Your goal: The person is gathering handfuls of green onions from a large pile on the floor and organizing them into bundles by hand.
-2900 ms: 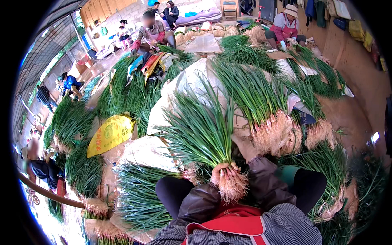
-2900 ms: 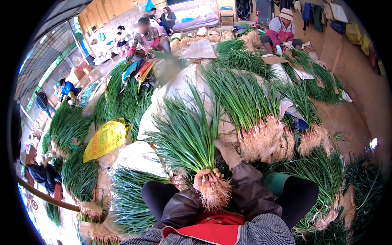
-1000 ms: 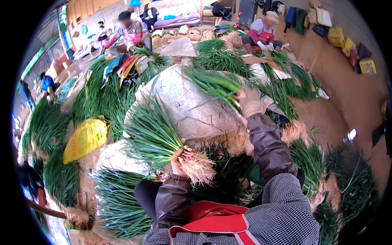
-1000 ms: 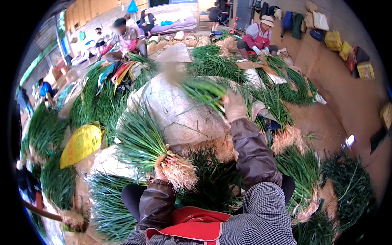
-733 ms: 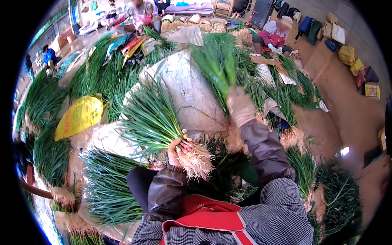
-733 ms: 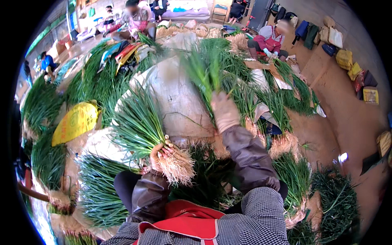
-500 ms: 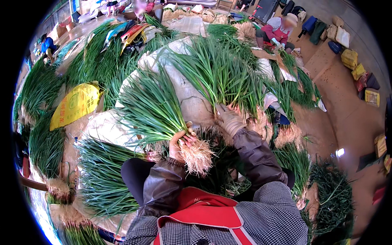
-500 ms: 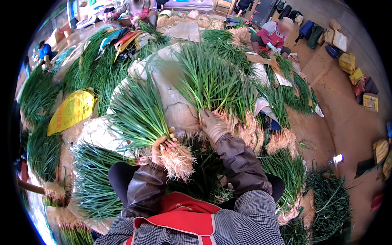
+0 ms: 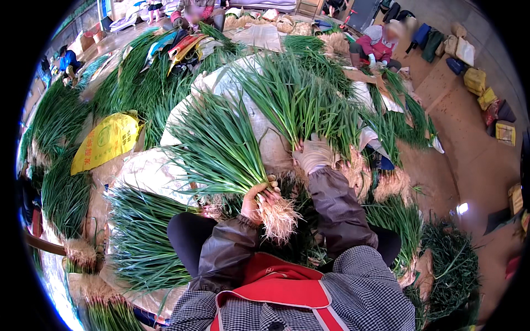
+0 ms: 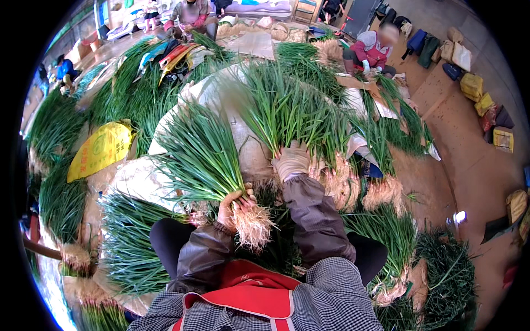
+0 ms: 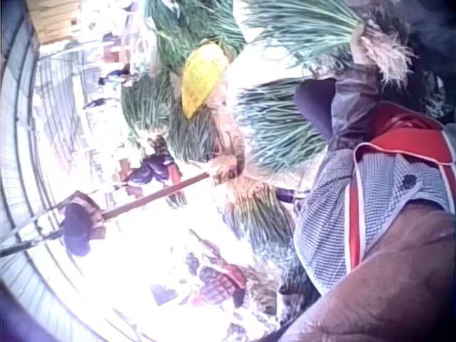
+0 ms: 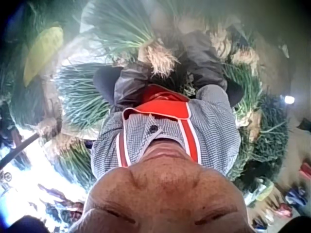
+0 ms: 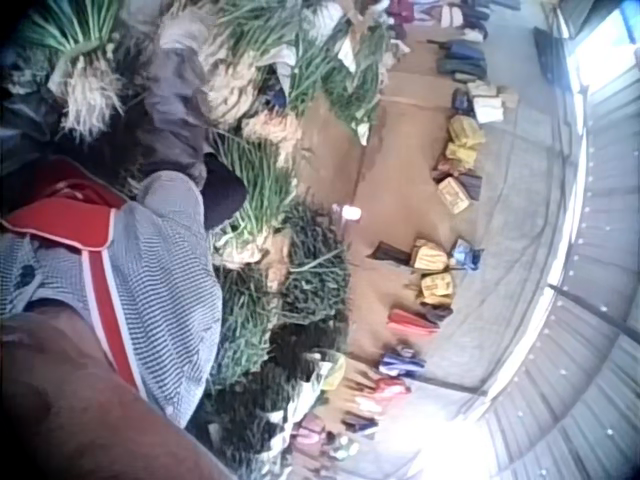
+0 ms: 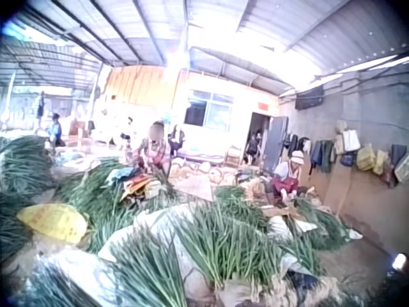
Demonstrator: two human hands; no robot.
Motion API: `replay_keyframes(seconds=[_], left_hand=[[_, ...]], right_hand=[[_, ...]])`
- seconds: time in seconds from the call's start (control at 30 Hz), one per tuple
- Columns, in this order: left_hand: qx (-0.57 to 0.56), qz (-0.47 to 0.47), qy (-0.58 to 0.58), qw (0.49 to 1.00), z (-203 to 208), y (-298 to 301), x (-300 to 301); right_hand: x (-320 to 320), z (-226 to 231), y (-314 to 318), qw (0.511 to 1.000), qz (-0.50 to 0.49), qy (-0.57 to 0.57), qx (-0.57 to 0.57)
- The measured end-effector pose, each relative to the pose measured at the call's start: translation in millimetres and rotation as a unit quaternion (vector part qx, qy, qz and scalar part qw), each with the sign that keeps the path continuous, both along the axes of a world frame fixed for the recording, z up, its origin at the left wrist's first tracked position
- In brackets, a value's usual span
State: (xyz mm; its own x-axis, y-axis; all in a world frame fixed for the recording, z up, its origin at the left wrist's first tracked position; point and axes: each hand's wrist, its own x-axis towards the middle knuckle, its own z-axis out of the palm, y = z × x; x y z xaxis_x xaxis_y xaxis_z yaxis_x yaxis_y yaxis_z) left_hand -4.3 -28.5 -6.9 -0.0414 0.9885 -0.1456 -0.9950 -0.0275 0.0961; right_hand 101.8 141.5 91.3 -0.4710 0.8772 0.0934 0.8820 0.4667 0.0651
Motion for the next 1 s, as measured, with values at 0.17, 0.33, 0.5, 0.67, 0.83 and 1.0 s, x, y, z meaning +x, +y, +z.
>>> replay_keyframes(seconds=[0.17,0.33,0.5,0.67,0.83,1.0], left_hand=[[0.022,-0.015,0.018,0.999,1.6,12.6,12.0],[-0.022,0.005,0.049,0.999,17.4,2.0,11.1],[-0.017,-0.049,0.108,0.993,-15.9,4.4,8.1],[-0.015,-0.078,0.059,0.995,5.3,-4.7,13.4],[0.017,-0.047,-0.034,0.998,3.3,-5.5,24.6],[0.02,-0.004,0.002,1.0,-1.8,-14.2,16.8]], right_hand=[[10.1,-52.2,42.1,0.993,0.034,0.026,0.106],[18.4,7.9,-42.2,0.973,0.016,0.23,0.006],[48.5,-73.8,-95.0,0.934,0.134,0.268,-0.193],[46.8,-70.7,-42.3,0.946,0.29,0.036,-0.139],[-12.9,-96.0,-0.4,0.958,0.212,0.188,-0.038],[-25.1,-80.9,-42.2,0.908,-0.008,0.34,-0.244]])
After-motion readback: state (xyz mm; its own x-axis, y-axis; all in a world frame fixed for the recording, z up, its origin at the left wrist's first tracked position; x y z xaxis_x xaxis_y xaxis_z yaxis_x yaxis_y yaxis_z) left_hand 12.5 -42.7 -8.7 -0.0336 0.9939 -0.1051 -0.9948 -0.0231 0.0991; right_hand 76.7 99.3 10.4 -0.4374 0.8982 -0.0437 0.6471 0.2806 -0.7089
